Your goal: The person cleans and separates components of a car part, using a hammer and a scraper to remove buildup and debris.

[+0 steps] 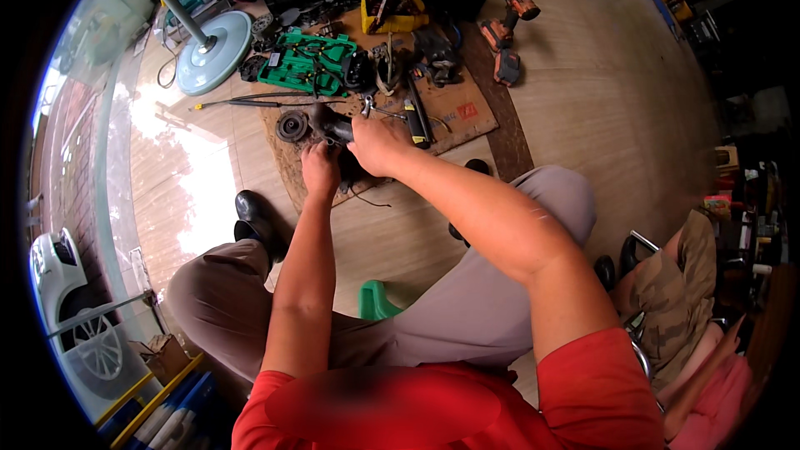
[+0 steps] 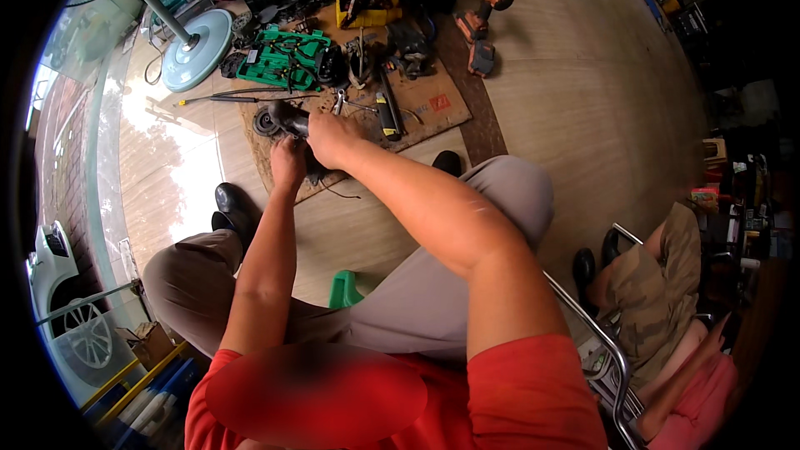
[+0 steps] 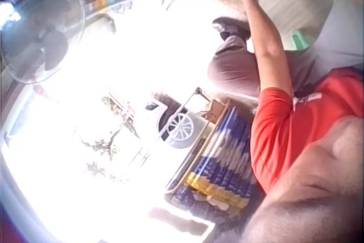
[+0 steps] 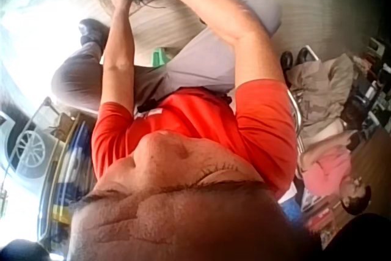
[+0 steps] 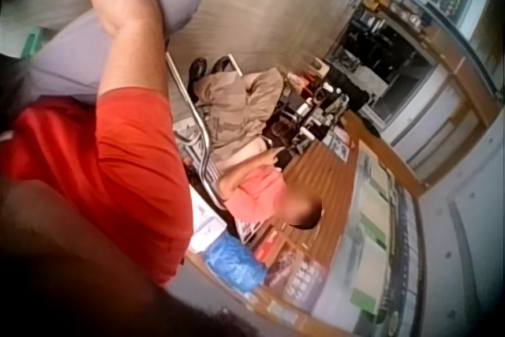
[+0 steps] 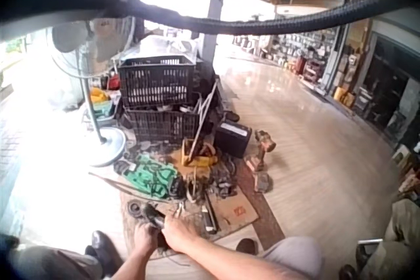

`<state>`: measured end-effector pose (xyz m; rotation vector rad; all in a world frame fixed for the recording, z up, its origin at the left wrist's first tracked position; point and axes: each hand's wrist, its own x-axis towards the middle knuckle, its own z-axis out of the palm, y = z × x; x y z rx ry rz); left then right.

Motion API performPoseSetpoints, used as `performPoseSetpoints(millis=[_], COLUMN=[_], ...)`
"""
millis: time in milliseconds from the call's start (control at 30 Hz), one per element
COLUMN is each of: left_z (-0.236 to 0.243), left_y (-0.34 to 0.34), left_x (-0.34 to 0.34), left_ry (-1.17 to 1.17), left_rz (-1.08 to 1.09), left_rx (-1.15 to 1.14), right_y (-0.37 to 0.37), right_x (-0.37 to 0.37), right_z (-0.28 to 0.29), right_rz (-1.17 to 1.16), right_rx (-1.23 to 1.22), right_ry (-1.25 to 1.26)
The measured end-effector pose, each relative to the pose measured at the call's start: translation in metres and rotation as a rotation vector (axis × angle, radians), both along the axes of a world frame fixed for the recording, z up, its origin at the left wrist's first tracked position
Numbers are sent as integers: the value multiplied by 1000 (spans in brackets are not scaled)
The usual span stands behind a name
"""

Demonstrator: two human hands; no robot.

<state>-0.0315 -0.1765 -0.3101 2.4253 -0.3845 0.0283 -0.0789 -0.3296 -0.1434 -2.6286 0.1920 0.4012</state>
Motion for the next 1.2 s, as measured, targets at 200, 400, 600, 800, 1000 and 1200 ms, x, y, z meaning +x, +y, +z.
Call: performPoseSetpoints(millis=[200, 400, 600, 800, 1000, 1200], left_z=[-16, 36, 260, 341, 285, 295], left_y=[10, 21, 19, 57, 104, 115], left_x=[8, 45, 60, 32, 27, 28], left_ry=[65, 33, -138, -321, -43, -202], left_rz=[61, 338, -97, -439, -396, -356], left_rx=[-147, -681, -879, 24, 231, 103], right_y=[4, 7, 10, 14, 14, 8], right_x=[-1, -5, -22, -64, -71, -64], right_z=[-9, 31, 42, 51, -39, -93], right_rz=[23, -103, -139, -149, -326, -314], right_rx=[-9, 114, 346, 383, 268, 52], right_ry=[26, -74, -468, -608, -87, 32])
